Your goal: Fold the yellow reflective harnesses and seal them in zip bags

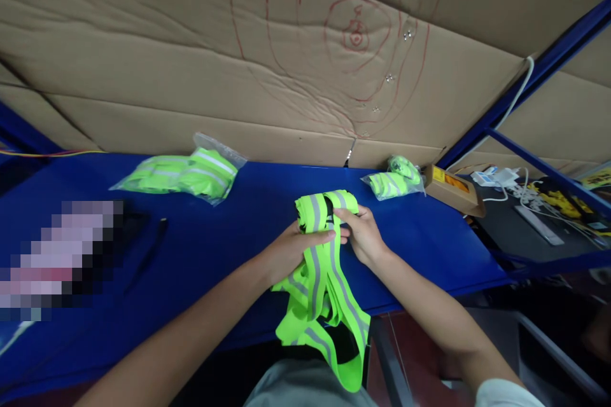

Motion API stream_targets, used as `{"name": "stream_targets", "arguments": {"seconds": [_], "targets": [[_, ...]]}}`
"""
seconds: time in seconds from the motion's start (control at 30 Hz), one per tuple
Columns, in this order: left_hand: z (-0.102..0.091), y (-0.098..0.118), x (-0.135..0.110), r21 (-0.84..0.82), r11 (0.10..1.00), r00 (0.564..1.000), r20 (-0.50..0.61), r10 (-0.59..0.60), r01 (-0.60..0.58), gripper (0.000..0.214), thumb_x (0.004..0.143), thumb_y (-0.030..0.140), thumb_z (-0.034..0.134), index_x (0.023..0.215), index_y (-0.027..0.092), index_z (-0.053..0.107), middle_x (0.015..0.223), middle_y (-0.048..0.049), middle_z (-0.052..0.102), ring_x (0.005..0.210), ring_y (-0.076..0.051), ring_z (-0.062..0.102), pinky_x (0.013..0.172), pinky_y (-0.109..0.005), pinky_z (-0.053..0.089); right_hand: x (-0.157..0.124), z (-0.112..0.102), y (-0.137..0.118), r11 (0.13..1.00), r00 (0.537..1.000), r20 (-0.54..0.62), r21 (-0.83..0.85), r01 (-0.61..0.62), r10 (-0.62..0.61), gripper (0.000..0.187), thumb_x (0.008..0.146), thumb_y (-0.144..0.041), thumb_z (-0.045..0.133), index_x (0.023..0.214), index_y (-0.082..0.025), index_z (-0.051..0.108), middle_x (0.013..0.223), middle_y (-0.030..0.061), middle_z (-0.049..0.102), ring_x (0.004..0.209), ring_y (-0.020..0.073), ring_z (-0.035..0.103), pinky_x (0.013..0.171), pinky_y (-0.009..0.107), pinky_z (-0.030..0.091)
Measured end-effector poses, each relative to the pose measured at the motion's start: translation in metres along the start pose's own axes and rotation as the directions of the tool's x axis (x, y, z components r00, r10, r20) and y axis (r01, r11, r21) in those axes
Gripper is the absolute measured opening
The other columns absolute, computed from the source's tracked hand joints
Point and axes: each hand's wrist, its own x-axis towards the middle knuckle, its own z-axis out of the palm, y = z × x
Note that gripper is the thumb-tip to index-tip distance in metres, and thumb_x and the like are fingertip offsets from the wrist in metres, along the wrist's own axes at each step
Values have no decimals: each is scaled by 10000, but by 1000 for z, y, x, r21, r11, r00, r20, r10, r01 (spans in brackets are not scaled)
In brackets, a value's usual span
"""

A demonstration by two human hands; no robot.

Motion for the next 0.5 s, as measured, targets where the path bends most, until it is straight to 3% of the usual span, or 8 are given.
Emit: {"name": "stream_targets", "arguments": {"seconds": [0.07,0.13,0.2,0.27,0.33,0.4,0.5], "targets": [[-3,0,-2,41,999,1000,-17,-1,1,418,738,359,917,1069,135,791,997,-141,806,929,-272,764,801,-354,618,0,-5,-6,992,996,39,-92,82,-79,315,701,-441,915,797,-186,758,780,15,686,632,121,598,557,245,519],[-6,2,-5,58,998,999,-24,-22,23,338,726,346,917,953,127,797,897,-122,799,817,-239,756,700,-307,605,2,-14,-14,976,972,212,-169,136,-99,370,686,-465,930,877,-189,775,903,40,734,744,155,674,689,275,582],[-10,5,-7,63,996,998,1,-63,63,284,706,305,917,878,117,792,831,-106,785,725,-210,737,643,-283,588,5,-23,-22,972,884,468,-206,112,-2,539,678,-560,917,1033,-181,771,937,53,756,758,184,710,743,321,611],[-12,7,-7,72,993,995,29,-93,91,244,706,272,906,846,110,790,804,-103,780,685,-200,728,621,-277,581,7,-28,-25,956,802,595,-265,128,58,596,723,-635,862,1072,-163,761,883,52,769,725,196,722,730,338,620],[-12,7,-5,39,995,994,49,-96,94,236,721,257,896,887,120,798,847,-111,797,723,-215,749,664,-296,601,7,-28,-25,891,823,567,-352,285,-39,498,778,-604,834,1001,-163,777,893,59,789,772,209,741,757,334,621],[-10,7,-4,-39,993,990,100,-104,108,306,721,251,899,986,128,807,965,-139,815,853,-260,779,796,-358,628,5,-26,-24,763,823,522,-430,482,-225,339,870,-496,785,1016,-190,792,1014,74,811,910,229,763,853,350,619],[-8,9,-7,-89,978,950,268,-158,188,435,692,255,906,1090,109,808,1139,-186,796,1084,-324,759,1006,-431,585,-1,-26,-26,581,721,520,-438,686,-459,287,998,-345,635,1245,-261,753,1231,70,783,1138,243,743,983,400,596]]}}
